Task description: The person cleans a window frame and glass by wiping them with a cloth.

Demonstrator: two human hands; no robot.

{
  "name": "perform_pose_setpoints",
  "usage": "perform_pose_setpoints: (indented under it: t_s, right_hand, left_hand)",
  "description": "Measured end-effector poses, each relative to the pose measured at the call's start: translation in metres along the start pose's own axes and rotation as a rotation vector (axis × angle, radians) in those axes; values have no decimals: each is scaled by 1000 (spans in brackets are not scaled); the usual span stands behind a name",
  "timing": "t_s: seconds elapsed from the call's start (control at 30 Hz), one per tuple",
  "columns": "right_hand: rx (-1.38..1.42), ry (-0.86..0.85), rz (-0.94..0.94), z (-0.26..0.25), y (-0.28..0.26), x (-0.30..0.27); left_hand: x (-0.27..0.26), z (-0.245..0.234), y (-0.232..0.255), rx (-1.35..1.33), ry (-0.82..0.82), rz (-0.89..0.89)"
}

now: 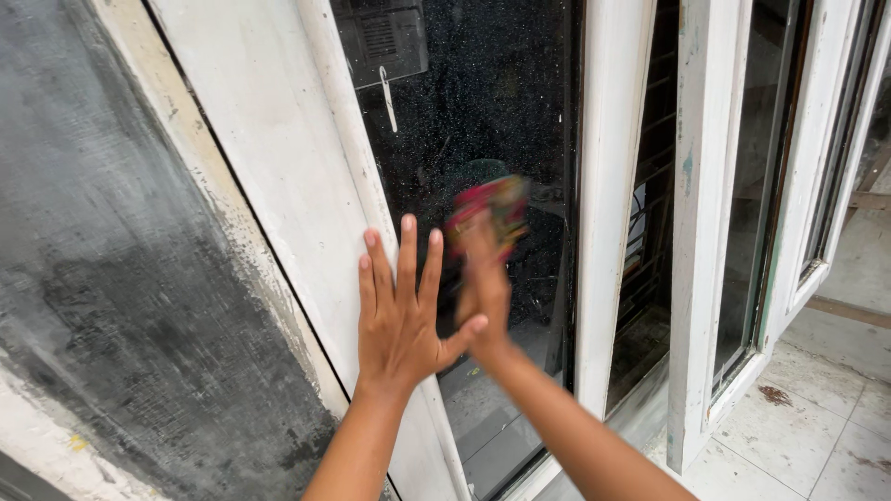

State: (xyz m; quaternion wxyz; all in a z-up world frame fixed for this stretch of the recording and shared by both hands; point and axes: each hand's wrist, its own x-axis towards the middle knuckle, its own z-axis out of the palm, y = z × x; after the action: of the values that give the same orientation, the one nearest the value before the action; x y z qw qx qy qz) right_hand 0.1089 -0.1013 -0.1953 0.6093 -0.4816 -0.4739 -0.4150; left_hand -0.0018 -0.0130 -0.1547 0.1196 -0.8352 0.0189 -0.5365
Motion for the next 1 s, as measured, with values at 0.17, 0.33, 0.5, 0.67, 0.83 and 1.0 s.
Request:
perform_pose_setpoints:
  t_s: [0.17,0.33,0.5,0.67,0.83,1.0]
  right_hand:
    - [-196,-513,-202,-21,3,-23]
    - [-474,-258,62,-88,97,-15]
    - [-432,124,227,-88,107,-3]
    - [-82,58,186,-18,27,-13]
    - [-156,-505,-116,-20,-2,-32]
    - [-355,-386,77,-82,82,-15]
  left_hand:
    - [-22,15,5,23,-36,15]
    - [-25,19,3,114,-49,32]
    - [-24,22,1,121,-48,46]
    - [-23,18,2,52,-17,47]
    - [-25,16,3,-17,-2,18]
    - [-25,22,0,37,-23,32]
